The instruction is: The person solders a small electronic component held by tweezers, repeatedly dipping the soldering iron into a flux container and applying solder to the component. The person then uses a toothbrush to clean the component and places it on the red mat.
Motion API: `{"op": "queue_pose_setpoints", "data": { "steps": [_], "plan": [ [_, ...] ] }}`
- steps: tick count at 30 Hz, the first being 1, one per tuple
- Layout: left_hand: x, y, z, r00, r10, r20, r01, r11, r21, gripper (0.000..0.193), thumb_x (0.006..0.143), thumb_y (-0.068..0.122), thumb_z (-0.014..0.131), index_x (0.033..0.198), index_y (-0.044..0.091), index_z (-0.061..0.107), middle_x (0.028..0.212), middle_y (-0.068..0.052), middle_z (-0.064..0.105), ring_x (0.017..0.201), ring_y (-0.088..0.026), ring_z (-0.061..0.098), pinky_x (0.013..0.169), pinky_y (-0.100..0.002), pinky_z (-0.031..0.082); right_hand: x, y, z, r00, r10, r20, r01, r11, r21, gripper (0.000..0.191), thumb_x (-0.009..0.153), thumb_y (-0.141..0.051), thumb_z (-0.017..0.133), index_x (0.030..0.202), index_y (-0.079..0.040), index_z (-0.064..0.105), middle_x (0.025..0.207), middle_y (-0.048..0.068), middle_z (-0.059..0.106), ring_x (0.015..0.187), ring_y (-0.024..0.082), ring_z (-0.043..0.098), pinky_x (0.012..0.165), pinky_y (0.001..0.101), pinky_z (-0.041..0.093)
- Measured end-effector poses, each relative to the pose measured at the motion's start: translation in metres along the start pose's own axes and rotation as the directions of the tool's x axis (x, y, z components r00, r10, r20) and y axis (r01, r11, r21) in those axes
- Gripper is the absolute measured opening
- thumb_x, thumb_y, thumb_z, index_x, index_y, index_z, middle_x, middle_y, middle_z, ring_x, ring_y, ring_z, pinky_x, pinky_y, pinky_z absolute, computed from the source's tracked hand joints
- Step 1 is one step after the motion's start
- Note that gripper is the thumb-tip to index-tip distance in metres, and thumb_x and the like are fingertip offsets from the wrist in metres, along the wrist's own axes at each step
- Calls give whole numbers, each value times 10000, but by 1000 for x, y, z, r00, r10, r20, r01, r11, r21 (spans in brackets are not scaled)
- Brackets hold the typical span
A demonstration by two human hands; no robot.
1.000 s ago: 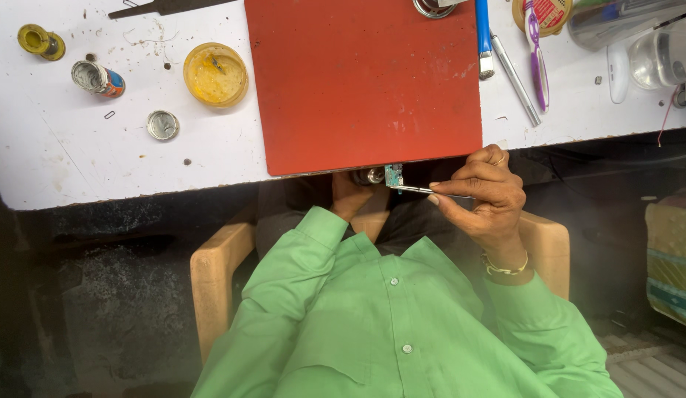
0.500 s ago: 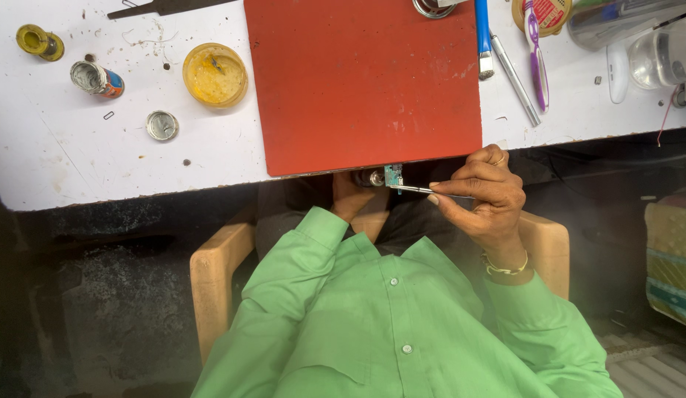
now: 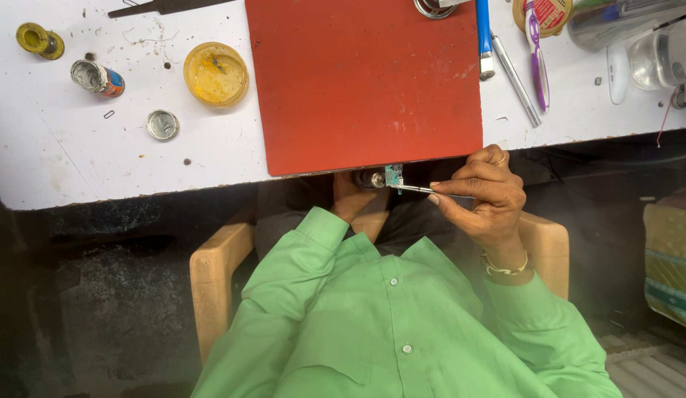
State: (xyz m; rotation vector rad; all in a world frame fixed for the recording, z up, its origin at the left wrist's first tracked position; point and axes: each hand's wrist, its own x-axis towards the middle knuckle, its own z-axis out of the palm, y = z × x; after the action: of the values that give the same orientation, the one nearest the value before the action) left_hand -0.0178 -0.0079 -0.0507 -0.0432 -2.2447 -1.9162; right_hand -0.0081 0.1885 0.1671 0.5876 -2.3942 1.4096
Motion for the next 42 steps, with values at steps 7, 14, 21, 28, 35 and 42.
{"op": "queue_pose_setpoints", "data": {
  "steps": [7,14,21,28,35,42],
  "plan": [
    [-1,-4,2,998,-64,11,65,995,-71,526,641,123,897,1112,20,685,1069,-138,730,1009,-263,726,875,-361,572,0,-1,-1,1000,12,-2,-12,1000,-3,207,665,-92,872,856,-109,794,707,-9,632,772,128,500,843,312,345],
    [-1,-4,1,998,-70,8,70,998,-8,527,626,116,892,1103,19,691,1069,-146,728,1016,-278,724,882,-372,567,2,-9,-1,995,92,-37,-91,996,25,233,720,-50,876,937,-92,799,763,-13,634,814,127,508,820,278,368],
    [0,1,-1,998,-59,14,59,998,-12,514,624,118,894,1093,30,703,1077,-147,727,1021,-290,722,885,-381,565,6,-13,5,995,82,-58,-84,995,-44,222,740,-65,898,938,-89,800,767,-5,657,792,114,509,819,288,356],
    [0,0,-1,998,-63,14,63,998,-17,517,619,102,878,1098,31,699,1067,-147,734,1022,-292,723,895,-381,563,6,-13,4,995,89,-45,-91,995,-37,224,732,-71,894,934,-95,801,761,-8,651,803,121,501,848,309,359],
    [0,-4,-2,998,-47,39,47,999,-4,516,621,89,875,1101,22,700,1073,-151,736,1032,-303,727,898,-386,568,4,-10,-2,999,52,-3,-52,999,-8,215,700,-90,878,896,-103,793,747,-6,638,817,138,515,819,282,364],
    [-2,-2,-3,998,-64,7,64,997,34,618,590,103,907,1148,5,661,1119,-173,704,1062,-320,698,915,-394,551,3,-7,0,1000,24,15,-24,1000,-4,202,669,-93,869,855,-107,792,711,-4,641,791,139,511,862,318,353]
  ]
}}
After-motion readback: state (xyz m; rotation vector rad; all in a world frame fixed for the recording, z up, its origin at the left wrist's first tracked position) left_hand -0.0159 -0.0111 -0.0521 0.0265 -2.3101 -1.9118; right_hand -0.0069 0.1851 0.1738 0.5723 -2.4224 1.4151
